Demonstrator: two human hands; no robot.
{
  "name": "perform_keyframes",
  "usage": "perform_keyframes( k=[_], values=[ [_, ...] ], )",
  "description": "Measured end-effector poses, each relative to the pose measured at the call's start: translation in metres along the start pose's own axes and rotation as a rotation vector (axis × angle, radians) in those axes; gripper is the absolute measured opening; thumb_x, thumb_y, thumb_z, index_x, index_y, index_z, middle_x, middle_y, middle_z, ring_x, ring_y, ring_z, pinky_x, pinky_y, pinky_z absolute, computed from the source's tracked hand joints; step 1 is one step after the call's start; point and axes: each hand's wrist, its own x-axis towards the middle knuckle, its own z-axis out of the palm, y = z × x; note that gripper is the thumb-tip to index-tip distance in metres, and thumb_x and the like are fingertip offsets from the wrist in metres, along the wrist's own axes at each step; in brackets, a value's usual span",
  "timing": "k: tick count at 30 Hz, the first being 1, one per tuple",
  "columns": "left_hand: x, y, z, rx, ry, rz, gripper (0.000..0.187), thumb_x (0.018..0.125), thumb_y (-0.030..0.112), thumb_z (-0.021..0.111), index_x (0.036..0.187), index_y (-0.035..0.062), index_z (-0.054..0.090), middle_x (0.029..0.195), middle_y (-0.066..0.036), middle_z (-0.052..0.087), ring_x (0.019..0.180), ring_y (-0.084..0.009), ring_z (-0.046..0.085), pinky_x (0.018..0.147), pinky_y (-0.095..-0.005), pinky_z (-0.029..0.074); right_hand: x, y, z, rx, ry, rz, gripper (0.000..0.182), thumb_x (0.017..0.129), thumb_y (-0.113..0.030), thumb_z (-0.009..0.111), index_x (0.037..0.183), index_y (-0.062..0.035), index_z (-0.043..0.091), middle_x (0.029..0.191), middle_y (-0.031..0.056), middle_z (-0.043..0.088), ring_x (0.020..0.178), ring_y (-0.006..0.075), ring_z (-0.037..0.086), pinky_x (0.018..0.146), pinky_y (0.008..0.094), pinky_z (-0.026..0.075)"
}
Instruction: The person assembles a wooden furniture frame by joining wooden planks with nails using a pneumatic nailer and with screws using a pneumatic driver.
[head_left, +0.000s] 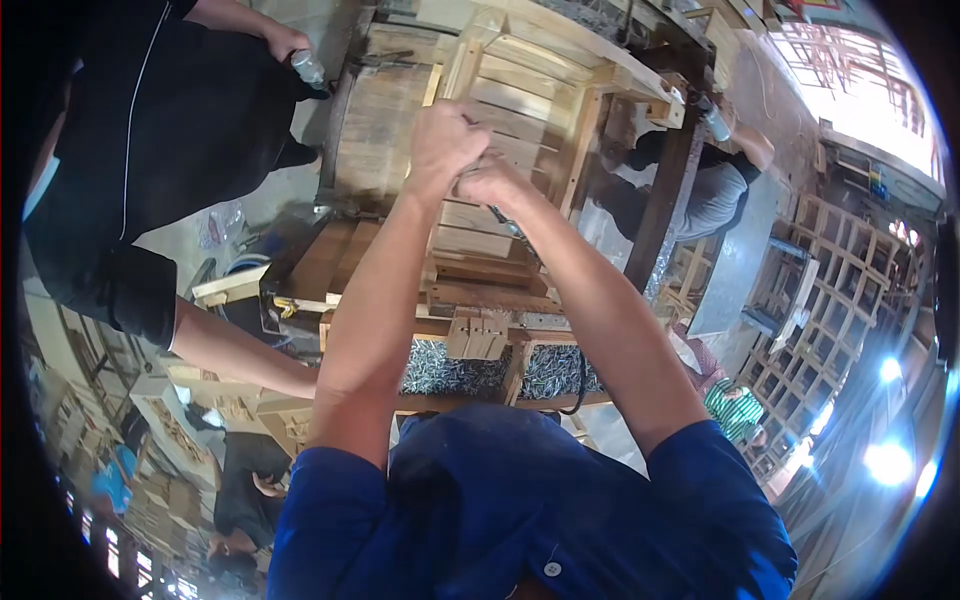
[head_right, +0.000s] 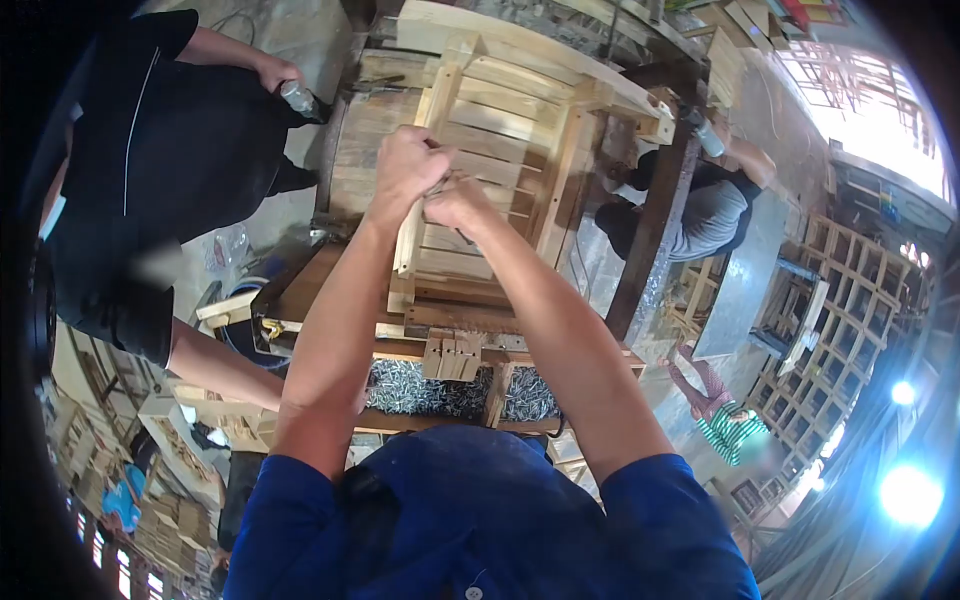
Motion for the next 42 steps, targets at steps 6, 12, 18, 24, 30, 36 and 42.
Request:
perform_keyframes(
  k=[6,12,18,24,30,36,42],
  values=[
    [0.002,0.003,0.005,0.044,-0.028,-0.110,0.027,0.069,0.027,0.073,0.078,0.0012,0.074,0.078,-0.021,0.071,0.077,-0.0354,0.071,0.072,-0.0407,0.056,-0.009,-0.009,-0.011,0.039,-0.012,0.080,0.036,0.074,-0.018,0.070,0.107,-0.0048,0.071,0.107,0.0145,0.072,0.099,0.0274,0.068,0.081,0.0351,0.055],
    [-0.037,0.058,-0.028,-0.319,-0.047,-0.138,0.053,0.076,0.042,0.077,0.099,-0.0050,0.073,0.094,-0.022,0.073,0.087,-0.0307,0.072,0.081,-0.0366,0.054,-0.111,-0.010,-0.039,0.415,0.058,0.198,0.046,0.074,-0.027,0.079,0.112,-0.0037,0.068,0.108,0.0185,0.070,0.104,0.0218,0.066,0.087,0.0355,0.054],
    [-0.219,0.112,-0.020,-0.365,-0.043,0.359,0.021,0.090,0.017,0.068,0.100,-0.0021,0.067,0.092,-0.012,0.072,0.086,-0.0192,0.068,0.081,-0.0345,0.054,-0.320,0.103,-0.015,0.450,0.556,-0.279,0.055,0.077,-0.017,0.082,0.126,-0.0042,0.060,0.115,0.0156,0.067,0.108,0.0245,0.064,0.096,0.0352,0.049],
    [-0.346,0.038,0.161,0.290,-0.796,0.707,0.007,0.087,0.008,0.059,0.087,0.0032,0.064,0.090,-0.017,0.067,0.082,-0.0363,0.070,0.070,-0.0440,0.057,-0.484,0.196,0.060,0.644,0.736,0.053,0.039,0.076,-0.016,0.084,0.107,0.0001,0.066,0.099,0.0111,0.070,0.090,0.0195,0.066,0.077,0.0342,0.053],
    [-0.368,0.014,0.236,0.685,-0.713,0.819,0.015,0.084,0.006,0.059,0.095,-0.0014,0.064,0.087,-0.016,0.067,0.078,-0.0283,0.072,0.064,-0.0397,0.060,-0.547,0.232,0.128,0.688,0.728,0.190,0.023,0.076,-0.014,0.082,0.090,-0.0015,0.069,0.078,0.0062,0.068,0.073,0.0166,0.066,0.068,0.0343,0.052],
    [-0.377,0.007,0.241,0.786,-0.727,0.743,0.022,0.085,0.010,0.057,0.103,-0.0026,0.062,0.103,-0.018,0.067,0.082,-0.0307,0.073,0.064,-0.0393,0.061,-0.554,0.264,0.162,0.711,0.673,0.061,0.035,0.074,-0.017,0.083,0.100,-0.0009,0.066,0.087,0.0061,0.068,0.077,0.0161,0.064,0.069,0.0331,0.051],
    [-0.393,0.025,0.217,0.457,-0.491,0.671,0.021,0.082,0.006,0.059,0.102,-0.0009,0.060,0.107,-0.017,0.062,0.083,-0.0342,0.071,0.069,-0.0430,0.060,-0.548,0.275,0.160,0.709,0.633,-0.031,0.028,0.077,-0.012,0.082,0.098,-0.0018,0.066,0.085,0.0030,0.065,0.076,0.0141,0.060,0.068,0.0318,0.049]
  ],
)
